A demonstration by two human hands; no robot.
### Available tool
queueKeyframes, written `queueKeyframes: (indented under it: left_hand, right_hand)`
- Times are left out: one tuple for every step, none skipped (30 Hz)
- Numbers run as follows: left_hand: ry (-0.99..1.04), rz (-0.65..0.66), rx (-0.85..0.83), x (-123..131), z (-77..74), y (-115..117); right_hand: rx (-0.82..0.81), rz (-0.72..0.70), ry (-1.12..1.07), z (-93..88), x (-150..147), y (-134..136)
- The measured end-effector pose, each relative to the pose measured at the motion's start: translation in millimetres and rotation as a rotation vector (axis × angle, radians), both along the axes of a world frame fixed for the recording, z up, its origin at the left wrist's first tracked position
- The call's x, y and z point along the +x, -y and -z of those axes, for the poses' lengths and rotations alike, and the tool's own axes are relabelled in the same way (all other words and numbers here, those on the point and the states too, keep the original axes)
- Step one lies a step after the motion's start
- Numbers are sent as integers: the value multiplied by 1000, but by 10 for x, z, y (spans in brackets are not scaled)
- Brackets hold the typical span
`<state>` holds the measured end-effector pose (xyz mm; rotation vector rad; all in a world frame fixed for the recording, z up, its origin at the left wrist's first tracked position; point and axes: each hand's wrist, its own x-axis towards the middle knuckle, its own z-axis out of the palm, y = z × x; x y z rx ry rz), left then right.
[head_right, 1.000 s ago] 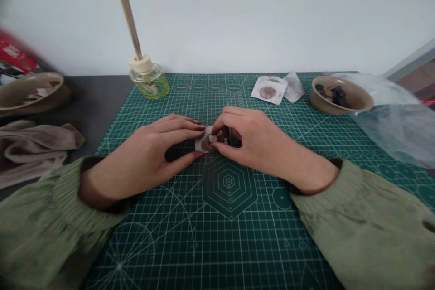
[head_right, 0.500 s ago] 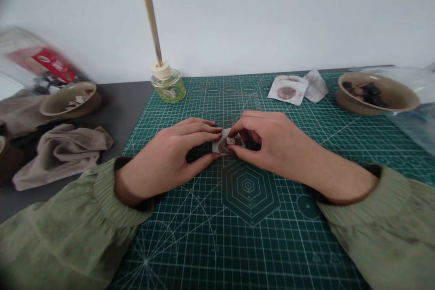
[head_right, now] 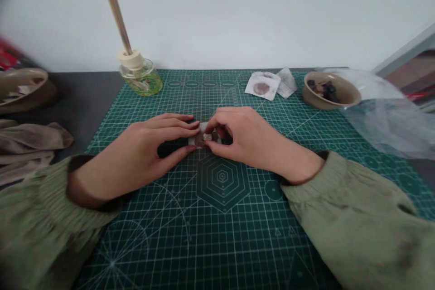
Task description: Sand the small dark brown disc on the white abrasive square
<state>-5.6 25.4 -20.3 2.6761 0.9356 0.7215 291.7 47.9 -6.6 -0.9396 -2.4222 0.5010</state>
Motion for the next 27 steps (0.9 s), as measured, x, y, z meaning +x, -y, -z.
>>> queueKeyframes:
  left_hand:
    - [4,-5,3,-3,2,-5]
    - [8,-8,-1,-5,3,-10]
    - [11,-12,-8,-7,4,-14]
    - [16,-16,-12,-8,4,-18]
    - [12,-19,-26,-9,4,-21]
    - [14,-23,-33,-10,3,-23]
    - [15,-27,-38,-11,2,-24]
    - [18,-31,-42,-12,0,-24]
    - [22,-34,-44,-12,-4,-23]
    - [25,-39,-47,-12,-8,-21]
    - [23,-45,-52,-10,-13,-18]
    - [19,-52,-55,-6,-19,-15]
    - [14,-57,-52,-1,-25,-12]
    - [1,-65,-49,5,-32,-9]
    - [-10,-74,-38,13,-37,-7]
    - [-28,-86,-32,20,-42,-4]
    - [-43,-100,-31,26,-46,-2]
    - [-52,-112,-35,30,-47,1]
    - [-54,-123,-47,32,-47,4]
    - [-46,-133,-56,31,-44,9]
    - [-34,-144,-60,29,-39,14]
    - [-26,-158,-60,24,-32,21]
    - [-28,-175,-54,19,-24,29]
    - [-34,-191,-38,13,-15,37]
    - [-39,-203,-23,7,-6,46]
    - [-39,-211,-18,1,5,53]
    - [-32,-221,-35,-6,16,58]
  right_hand:
    - [4,15,9,-9,0,2]
    - [9,31,13,-13,-4,2]
    - [13,45,10,-15,-10,1]
    - [15,57,4,-14,-19,0]
    - [9,55,-1,-12,-28,-1]
    - [1,45,-5,-12,-36,-2]
    - [-12,33,-1,-13,-42,-2]
    - [-26,24,5,-15,-45,-1]
    - [-38,24,10,-20,-48,1]
    - [-44,34,15,-26,-49,5]
    - [-47,51,18,-32,-52,9]
    - [-48,71,17,-39,-57,15]
    - [-52,85,15,-46,-62,21]
    - [-59,93,13,-54,-67,27]
    - [-75,93,13,-62,-71,33]
    - [-94,93,15,-71,-74,37]
    - [-111,97,18,-80,-76,41]
    - [-120,101,22,-88,-77,44]
    - [-119,106,25,-95,-81,46]
    - [-105,116,23,-100,-87,48]
    - [-87,123,20,-103,-96,51]
    - [-72,132,12,-105,-106,55]
    - [-66,130,3,-106,-116,60]
    - [-72,121,-9,-107,-123,66]
    - [-86,112,-19,-109,-128,71]
    - [-102,93,-24,-112,-128,76]
    - [-111,80,-23,-116,-127,80]
